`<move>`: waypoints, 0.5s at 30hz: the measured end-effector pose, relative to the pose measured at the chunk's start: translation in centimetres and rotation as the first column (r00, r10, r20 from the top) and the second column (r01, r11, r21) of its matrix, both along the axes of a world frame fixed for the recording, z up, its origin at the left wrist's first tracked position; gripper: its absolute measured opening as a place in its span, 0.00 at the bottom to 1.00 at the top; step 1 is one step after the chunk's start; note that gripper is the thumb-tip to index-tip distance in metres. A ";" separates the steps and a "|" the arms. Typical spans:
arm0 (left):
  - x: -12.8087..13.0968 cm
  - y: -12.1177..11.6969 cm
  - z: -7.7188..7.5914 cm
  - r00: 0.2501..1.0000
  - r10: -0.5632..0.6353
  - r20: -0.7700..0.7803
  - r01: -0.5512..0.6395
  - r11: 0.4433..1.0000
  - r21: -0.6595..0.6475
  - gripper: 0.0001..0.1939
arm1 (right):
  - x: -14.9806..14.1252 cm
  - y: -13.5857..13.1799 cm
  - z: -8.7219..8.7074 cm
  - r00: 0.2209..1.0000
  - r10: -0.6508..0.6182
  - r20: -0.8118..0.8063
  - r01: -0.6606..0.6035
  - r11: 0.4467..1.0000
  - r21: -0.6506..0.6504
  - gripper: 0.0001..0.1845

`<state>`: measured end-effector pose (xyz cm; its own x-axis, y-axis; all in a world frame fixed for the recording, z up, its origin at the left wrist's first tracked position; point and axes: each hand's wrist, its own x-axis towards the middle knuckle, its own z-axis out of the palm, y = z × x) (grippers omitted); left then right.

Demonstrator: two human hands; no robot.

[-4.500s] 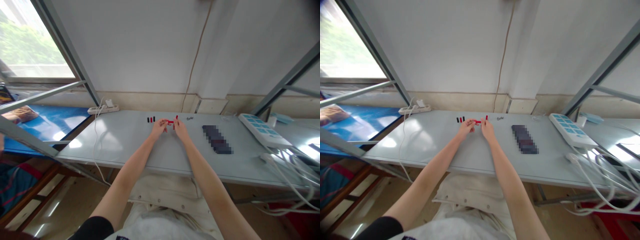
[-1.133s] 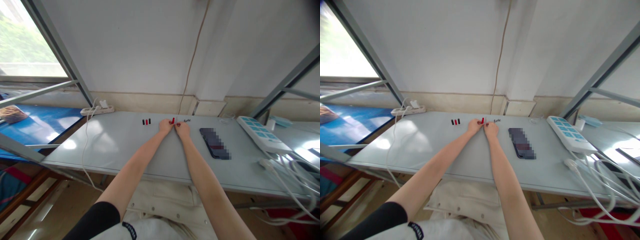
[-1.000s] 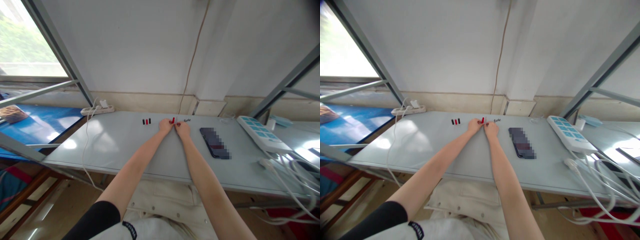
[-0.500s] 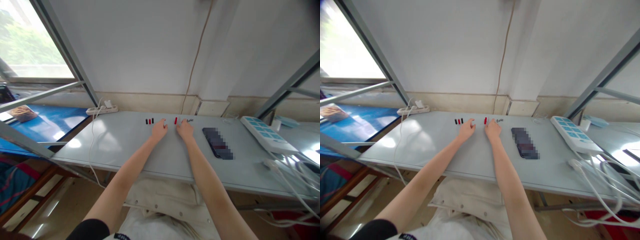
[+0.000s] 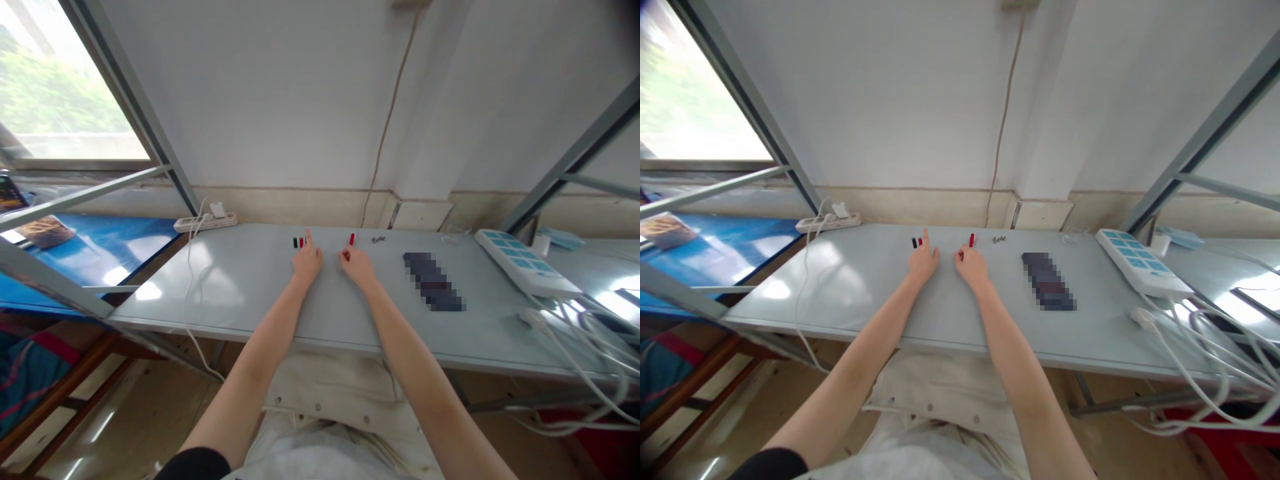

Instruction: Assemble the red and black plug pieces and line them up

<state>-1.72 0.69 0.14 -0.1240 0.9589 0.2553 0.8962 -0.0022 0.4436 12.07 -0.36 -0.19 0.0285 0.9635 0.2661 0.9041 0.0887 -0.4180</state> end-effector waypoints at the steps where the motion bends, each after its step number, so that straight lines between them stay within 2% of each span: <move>1: -0.1 0.1 -0.1 1.000 0.007 0.002 -0.007 1.000 -0.009 0.34 | 0.0 0.0 0.0 1.000 0.006 -0.004 -0.006 1.000 0.007 0.11; 4: -0.5 0.4 -0.5 1.000 0.013 0.016 -0.013 1.000 -0.007 0.32 | -0.1 0.0 -0.1 0.999 0.034 -0.011 -0.034 0.999 0.026 0.12; 6: -0.7 0.7 -0.8 0.998 -0.010 0.060 0.008 0.999 0.037 0.28 | -0.1 0.0 -0.2 0.998 0.053 -0.016 -0.052 0.998 0.034 0.11; 8: -0.6 1.0 -1.0 0.985 -0.066 0.160 0.050 0.993 0.103 0.20 | -0.2 0.0 -0.3 0.997 0.065 -0.029 -0.064 0.997 0.040 0.11; 10: -0.3 1.3 -1.0 0.927 -0.153 0.342 0.112 0.984 0.137 0.15 | -0.3 0.1 -0.4 0.995 0.070 -0.069 -0.067 0.996 0.051 0.11; 12: 0.2 1.4 -1.0 0.784 -0.223 0.580 0.187 0.975 0.122 0.12 | -0.3 0.3 -0.4 0.987 0.059 -0.149 -0.052 0.997 0.052 0.13; 15: 1.1 1.3 -0.8 0.474 -0.240 0.847 0.305 0.947 0.098 0.12 | -0.3 0.6 -0.6 0.953 0.023 -0.301 -0.013 0.999 0.036 0.19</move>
